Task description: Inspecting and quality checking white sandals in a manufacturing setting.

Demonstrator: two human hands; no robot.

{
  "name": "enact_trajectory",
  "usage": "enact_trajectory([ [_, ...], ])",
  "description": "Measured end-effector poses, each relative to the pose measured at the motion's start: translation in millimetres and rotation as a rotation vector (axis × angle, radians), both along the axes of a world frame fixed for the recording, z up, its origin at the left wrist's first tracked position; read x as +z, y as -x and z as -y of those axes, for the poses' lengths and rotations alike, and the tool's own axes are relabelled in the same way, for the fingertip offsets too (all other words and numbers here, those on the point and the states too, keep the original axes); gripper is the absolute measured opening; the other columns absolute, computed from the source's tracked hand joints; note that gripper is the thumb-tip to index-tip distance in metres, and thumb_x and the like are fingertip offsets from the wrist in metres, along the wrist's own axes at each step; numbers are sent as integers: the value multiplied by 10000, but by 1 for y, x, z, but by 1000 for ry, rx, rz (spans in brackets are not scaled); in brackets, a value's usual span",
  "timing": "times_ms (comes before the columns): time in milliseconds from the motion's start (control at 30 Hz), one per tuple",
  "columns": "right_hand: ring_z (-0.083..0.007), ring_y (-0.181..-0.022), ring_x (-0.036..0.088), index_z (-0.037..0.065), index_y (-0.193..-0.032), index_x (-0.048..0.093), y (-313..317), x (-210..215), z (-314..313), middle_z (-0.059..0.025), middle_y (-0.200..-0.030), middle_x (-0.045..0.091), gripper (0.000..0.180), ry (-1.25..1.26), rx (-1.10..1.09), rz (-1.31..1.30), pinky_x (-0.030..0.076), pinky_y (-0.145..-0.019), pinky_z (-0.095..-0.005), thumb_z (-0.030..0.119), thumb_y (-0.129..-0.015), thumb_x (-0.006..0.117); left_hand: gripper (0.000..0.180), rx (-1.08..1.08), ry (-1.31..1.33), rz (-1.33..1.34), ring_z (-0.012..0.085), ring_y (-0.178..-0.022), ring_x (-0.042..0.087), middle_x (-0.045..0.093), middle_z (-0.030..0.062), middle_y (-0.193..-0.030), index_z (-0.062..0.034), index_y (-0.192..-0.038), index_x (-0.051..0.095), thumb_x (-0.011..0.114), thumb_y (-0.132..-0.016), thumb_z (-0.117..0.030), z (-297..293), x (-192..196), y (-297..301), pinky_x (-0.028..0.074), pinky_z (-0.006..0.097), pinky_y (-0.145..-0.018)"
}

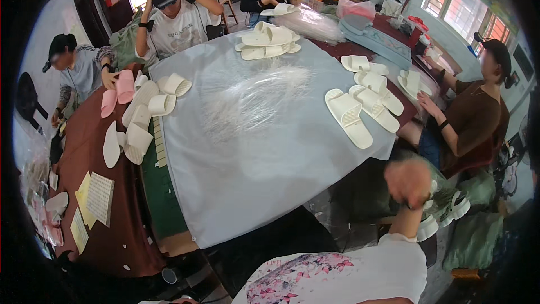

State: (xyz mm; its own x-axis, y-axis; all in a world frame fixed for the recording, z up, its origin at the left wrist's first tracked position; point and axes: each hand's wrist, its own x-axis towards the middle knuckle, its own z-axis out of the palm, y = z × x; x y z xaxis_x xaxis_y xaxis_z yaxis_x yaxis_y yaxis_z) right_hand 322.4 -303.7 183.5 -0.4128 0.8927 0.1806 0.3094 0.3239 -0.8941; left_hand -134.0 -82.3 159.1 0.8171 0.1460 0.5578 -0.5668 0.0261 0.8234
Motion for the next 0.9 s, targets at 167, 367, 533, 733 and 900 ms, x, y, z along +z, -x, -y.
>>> enact_trajectory([
  [167,-170,-864,522,82,-980,634,87,78,44,-87,-1022,584,157,-556,633,-18,417,-627,-302,149,-870,544,234,-9,11,-20,282,-860,585,609,154,-952,18,-986,586,562,-847,-168,0,7,4,448,365,-725],
  [367,-143,-637,473,108,-829,649,105,99,31,-23,-832,601,108,-646,558,47,340,-526,-273,142,-872,556,232,10,-15,8,267,-810,587,608,138,-917,7,-980,578,558,-860,-190,8,24,21,449,355,-688],
  [533,-183,-695,533,77,-848,646,100,105,-20,-51,-842,622,109,-462,617,51,398,-589,-292,116,-867,546,232,40,-43,179,254,-768,588,607,124,-887,-2,-975,571,555,-870,-208,15,35,50,451,347,-657],
  [733,-231,-766,604,39,-872,642,113,55,-90,-85,-856,648,119,-28,327,150,468,-664,-315,85,-861,533,435,854,323,-335,185,-1028,543,559,114,-1132,-9,-1263,414,564,-883,-156,-7,3,23,428,295,-830],
  [900,-155,-774,606,45,-955,635,156,-73,-132,-74,-871,640,120,205,-6,96,482,-671,-267,88,-853,591,387,1206,314,-497,149,-994,528,563,75,-1029,-2,-1208,469,561,-864,-154,-172,-106,8,400,292,-862],
])
